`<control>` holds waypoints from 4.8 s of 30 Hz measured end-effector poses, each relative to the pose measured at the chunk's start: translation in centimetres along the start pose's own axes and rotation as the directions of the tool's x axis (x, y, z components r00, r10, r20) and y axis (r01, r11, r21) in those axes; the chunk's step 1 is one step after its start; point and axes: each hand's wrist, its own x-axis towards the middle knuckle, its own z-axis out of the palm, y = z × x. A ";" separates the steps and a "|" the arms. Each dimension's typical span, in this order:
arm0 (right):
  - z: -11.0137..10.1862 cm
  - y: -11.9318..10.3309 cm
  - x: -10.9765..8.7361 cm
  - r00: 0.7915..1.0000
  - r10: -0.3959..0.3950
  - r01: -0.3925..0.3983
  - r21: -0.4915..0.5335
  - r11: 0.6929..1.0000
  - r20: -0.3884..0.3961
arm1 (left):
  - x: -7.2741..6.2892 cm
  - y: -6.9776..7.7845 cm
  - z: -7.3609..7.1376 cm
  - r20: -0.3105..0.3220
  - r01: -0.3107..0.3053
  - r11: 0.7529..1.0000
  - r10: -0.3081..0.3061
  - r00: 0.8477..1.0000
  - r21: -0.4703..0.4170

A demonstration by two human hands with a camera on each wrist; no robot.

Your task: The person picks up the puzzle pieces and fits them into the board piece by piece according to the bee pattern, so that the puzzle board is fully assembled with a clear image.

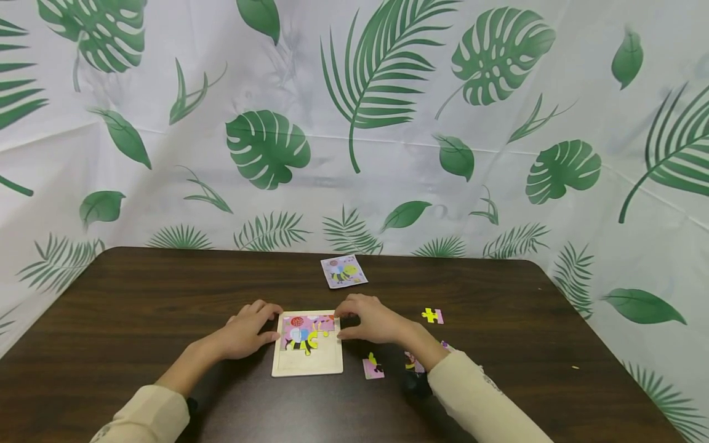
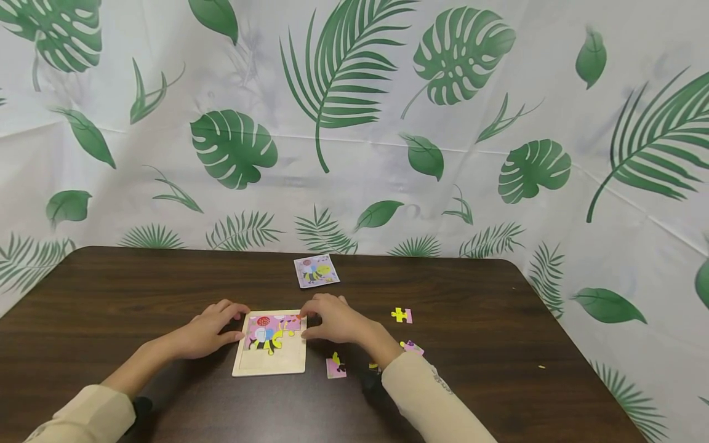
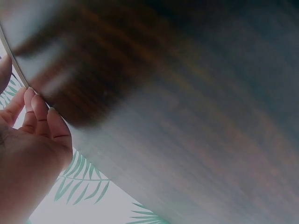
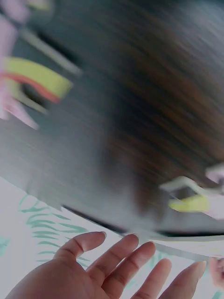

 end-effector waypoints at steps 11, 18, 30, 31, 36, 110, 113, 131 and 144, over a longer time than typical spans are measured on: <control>-1.5 4.5 -3.2 0.996 0.012 -0.013 -0.011 1.000 -0.091 | 0.0 -0.1 0.0 0.001 0.001 1.000 -0.001 1.000 -0.001; -2.6 6.7 -5.8 0.987 0.048 -0.047 0.011 0.999 -0.156 | 0.0 0.0 0.0 0.004 0.005 1.000 -0.005 1.000 -0.002; -3.9 9.5 -8.7 0.967 0.145 -0.162 -0.065 0.985 -0.212 | -0.1 0.1 0.0 0.005 0.005 1.000 -0.005 1.000 -0.012; -4.0 9.6 -8.9 0.965 0.154 -0.171 -0.063 0.983 -0.213 | -0.1 0.1 0.0 0.005 0.005 1.000 -0.005 1.000 -0.011; -4.3 10.6 -9.7 0.957 0.188 -0.207 -0.067 0.976 -0.223 | 0.0 0.0 0.1 0.005 0.008 1.000 -0.008 1.000 -0.010; -3.3 8.8 -6.8 0.960 0.160 -0.176 -0.048 0.983 -0.231 | 0.0 0.1 0.1 -0.003 -0.003 1.000 0.003 1.000 0.003; -3.0 7.9 -6.1 0.965 0.128 -0.147 -0.065 0.987 -0.228 | 0.0 0.1 0.1 -0.004 -0.002 1.000 0.002 1.000 0.003; -1.1 2.2 -2.9 0.991 0.021 -0.033 -0.092 0.995 -0.130 | 0.0 0.1 0.1 -0.004 0.001 1.000 -0.001 1.000 0.012; 0.6 -0.4 -1.1 0.997 0.002 -0.009 -0.094 0.996 -0.074 | 0.0 0.0 0.1 -0.001 0.004 1.000 -0.004 1.000 0.010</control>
